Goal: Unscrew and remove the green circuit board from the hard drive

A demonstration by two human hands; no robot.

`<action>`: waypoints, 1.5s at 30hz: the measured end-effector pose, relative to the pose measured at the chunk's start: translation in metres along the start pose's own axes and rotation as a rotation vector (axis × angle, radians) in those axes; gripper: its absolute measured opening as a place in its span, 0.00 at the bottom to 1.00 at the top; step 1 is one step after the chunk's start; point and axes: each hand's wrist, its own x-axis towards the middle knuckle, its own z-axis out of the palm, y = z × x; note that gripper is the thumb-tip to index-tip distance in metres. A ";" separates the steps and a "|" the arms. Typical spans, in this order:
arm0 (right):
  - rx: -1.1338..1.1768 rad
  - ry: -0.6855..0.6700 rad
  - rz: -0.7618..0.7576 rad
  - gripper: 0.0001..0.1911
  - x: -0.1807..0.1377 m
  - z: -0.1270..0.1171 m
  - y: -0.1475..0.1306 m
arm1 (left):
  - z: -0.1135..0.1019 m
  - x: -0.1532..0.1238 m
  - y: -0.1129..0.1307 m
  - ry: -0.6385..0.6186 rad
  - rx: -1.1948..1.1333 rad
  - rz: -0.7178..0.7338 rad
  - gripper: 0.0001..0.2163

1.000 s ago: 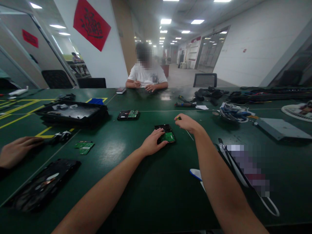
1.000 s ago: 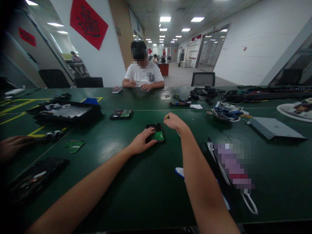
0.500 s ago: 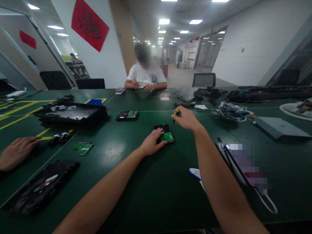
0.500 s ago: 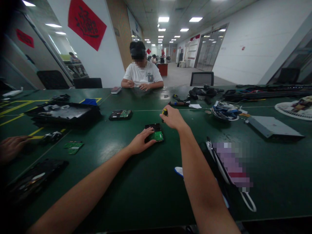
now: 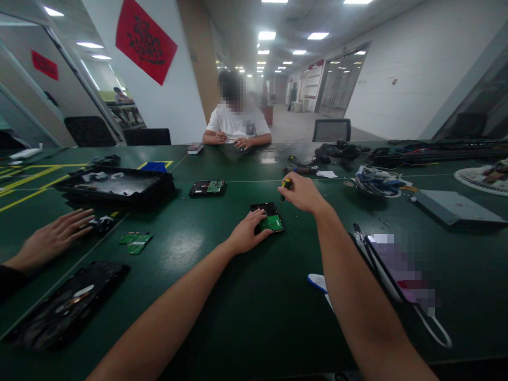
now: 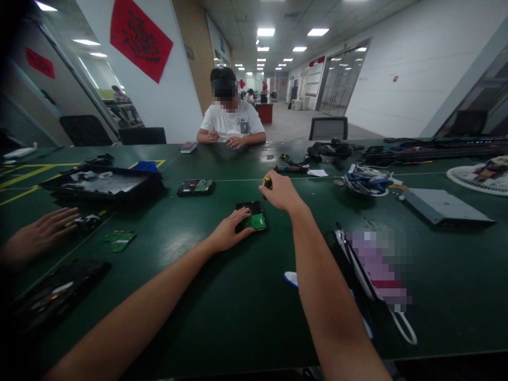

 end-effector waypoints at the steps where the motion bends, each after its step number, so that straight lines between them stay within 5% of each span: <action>1: -0.002 -0.004 0.002 0.10 0.000 0.001 0.000 | 0.000 0.000 0.000 0.000 0.001 -0.001 0.30; 45: 0.141 -0.111 -0.093 0.14 -0.002 0.000 -0.007 | 0.000 -0.001 0.002 0.020 -0.007 -0.001 0.29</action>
